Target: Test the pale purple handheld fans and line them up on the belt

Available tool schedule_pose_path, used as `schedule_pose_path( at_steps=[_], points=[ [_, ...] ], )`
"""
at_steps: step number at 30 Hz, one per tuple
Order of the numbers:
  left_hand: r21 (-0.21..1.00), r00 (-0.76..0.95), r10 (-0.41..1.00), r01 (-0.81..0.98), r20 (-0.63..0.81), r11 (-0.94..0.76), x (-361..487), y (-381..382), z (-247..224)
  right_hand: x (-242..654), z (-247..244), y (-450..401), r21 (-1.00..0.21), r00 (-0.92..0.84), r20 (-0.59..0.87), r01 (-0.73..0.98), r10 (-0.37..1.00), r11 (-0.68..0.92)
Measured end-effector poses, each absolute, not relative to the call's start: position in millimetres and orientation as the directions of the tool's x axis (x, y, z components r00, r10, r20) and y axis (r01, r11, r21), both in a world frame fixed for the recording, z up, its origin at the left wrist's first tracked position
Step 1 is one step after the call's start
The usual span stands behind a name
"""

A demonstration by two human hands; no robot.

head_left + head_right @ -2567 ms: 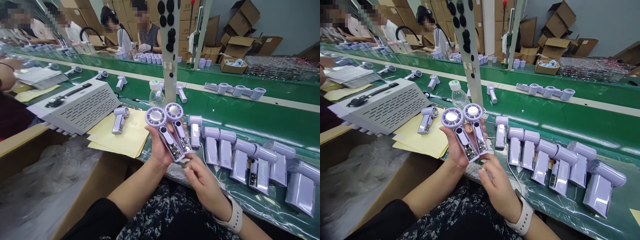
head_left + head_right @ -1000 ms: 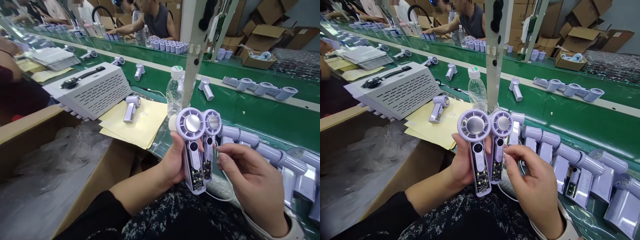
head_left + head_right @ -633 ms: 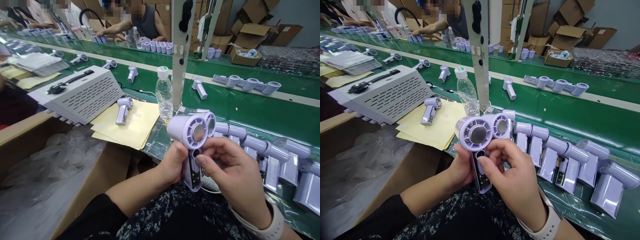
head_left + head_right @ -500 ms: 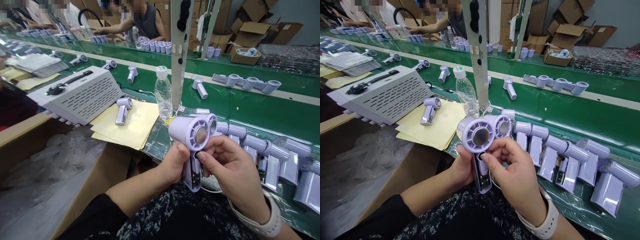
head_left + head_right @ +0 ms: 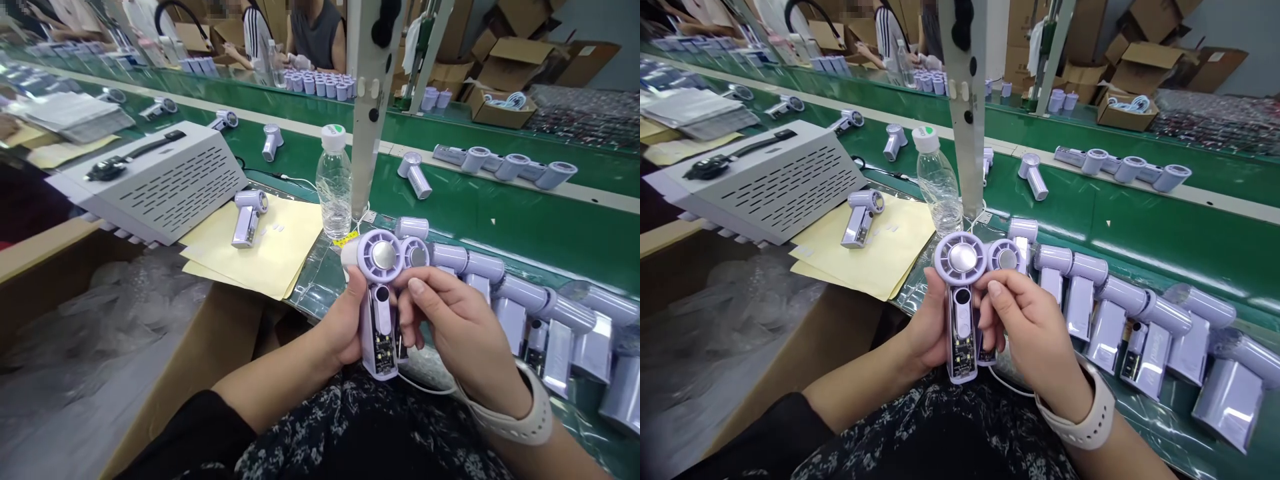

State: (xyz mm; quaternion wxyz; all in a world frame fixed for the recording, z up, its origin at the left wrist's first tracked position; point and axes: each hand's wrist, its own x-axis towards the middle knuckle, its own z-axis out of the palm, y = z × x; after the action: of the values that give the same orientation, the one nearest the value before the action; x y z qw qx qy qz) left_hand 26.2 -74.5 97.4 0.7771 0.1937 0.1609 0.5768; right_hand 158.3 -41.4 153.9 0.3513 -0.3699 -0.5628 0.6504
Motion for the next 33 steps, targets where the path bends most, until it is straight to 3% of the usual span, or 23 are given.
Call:
schedule_pose_path(
  at_steps=[2, 5, 9, 14, 19, 24, 29, 31, 33],
  points=[
    [0.476, 0.220, 0.974, -0.851, -0.062, 0.222, 15, -76, 94, 152, 156, -30, -0.997, -0.477, -0.047, -0.026, 0.877, -0.068],
    [0.523, 0.104, 0.987, -0.839, -0.124, 0.154, -14, -84, 91, 134, 164, -4, -0.989, -0.439, 0.102, 0.050, 0.893, 0.137],
    [0.627, -0.121, 0.979, -0.779, -0.163, 0.008, -62, -111, 86, 89, 165, 49, -0.867, -0.390, 0.331, 0.236, 0.860, 0.440],
    [0.676, -0.358, 0.911, -0.725, -0.204, -0.134, -94, -143, 74, 35, 143, 101, -0.765, -0.272, 0.425, 0.402, 0.863, 0.503],
    [0.677, -0.326, 0.929, -0.725, -0.176, -0.127, -94, -140, 64, 12, 133, 88, -0.657, -0.204, 0.561, 0.479, 0.802, 0.582],
    [0.656, -0.213, 0.974, -0.746, -0.079, -0.110, -93, -117, 62, 3, 142, 85, -0.816, -0.346, 0.342, 0.352, 0.874, 0.459],
    [0.566, -0.181, 0.980, -0.818, -0.077, -0.107, -94, -109, 57, 61, 165, 63, -0.943, -0.318, 0.305, 0.031, 0.898, 0.331],
    [0.526, -0.179, 0.982, -0.843, -0.068, -0.117, -95, -107, 56, 93, 165, 35, -0.989, -0.409, 0.109, -0.137, 0.906, 0.057],
    [0.513, -0.168, 0.983, -0.852, -0.075, -0.107, -96, -105, 56, 120, 153, 2, -0.904, -0.597, -0.255, -0.133, 0.760, -0.407]
  ],
)
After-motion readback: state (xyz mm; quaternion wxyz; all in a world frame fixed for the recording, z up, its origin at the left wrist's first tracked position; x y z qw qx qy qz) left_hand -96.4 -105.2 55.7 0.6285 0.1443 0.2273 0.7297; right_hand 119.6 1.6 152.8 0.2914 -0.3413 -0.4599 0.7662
